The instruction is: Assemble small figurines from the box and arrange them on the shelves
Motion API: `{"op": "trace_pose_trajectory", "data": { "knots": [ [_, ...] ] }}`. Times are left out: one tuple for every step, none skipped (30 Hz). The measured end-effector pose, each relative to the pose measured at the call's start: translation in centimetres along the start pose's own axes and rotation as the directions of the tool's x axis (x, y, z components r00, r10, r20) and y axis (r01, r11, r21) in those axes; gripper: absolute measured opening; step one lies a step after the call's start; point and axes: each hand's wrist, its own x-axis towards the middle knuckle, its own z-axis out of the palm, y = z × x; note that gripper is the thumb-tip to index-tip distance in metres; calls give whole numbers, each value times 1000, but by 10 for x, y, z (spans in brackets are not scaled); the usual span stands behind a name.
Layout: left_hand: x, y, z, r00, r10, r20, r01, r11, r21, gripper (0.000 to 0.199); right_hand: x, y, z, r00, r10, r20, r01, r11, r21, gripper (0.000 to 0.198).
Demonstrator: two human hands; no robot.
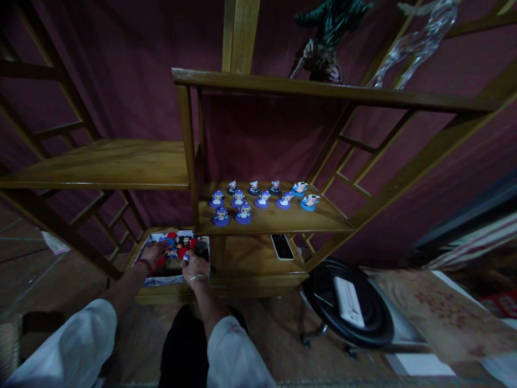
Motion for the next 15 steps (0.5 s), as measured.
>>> {"op": "trace_pose_trajectory", "data": {
  "knots": [
    [-3,1,-1,1000,0,15,0,1000,-9,14,0,1,-1,1000,-2,6,2,1000,9,31],
    [-7,2,-3,1000,-3,31,3,1000,-14,13,0,1,-1,1000,-7,15,7,1000,22,31],
    [-10,2,-4,999,-9,46,10,1000,-14,12,0,2,-2,1000,-16,24,15,999,39,31],
    [-13,2,-5,998,-18,61,19,1000,-6,10,0,3,-2,999,-26,30,24,998,57,32],
    [-16,2,-6,997,-30,77,29,1000,6,9,1,5,-3,999,-38,33,36,997,75,32],
    [-19,1,-6,995,-43,94,41,999,24,8,1,6,-3,998,-52,32,49,995,90,32],
    [-22,0,-6,992,-57,114,52,998,47,7,2,7,-3,997,-65,29,62,993,99,33],
    [-26,-1,-5,988,-69,135,60,996,72,6,2,9,-4,997,-77,24,75,992,101,33],
    [-29,-2,-4,984,-80,157,65,993,99,5,2,10,-4,996,-88,20,86,992,96,34],
    [-33,-4,-2,980,-89,178,66,990,126,4,1,11,-5,995,-96,13,95,992,85,34],
    [-36,-6,0,975,-96,198,66,986,155,3,1,12,-6,995,-100,8,99,993,70,34],
    [-39,-8,3,971,-102,216,63,981,184,3,0,13,-7,995,-100,6,99,994,53,34],
    [-42,-9,6,967,-108,230,58,975,213,3,-1,14,-9,995,-98,8,97,995,38,34],
    [-45,-11,9,964,-113,241,53,969,243,5,-2,15,-10,995,-96,14,96,995,26,34],
    [-47,-13,11,962,-118,248,47,961,272,7,-3,16,-11,995,-93,22,93,996,17,34]
  ]
}}
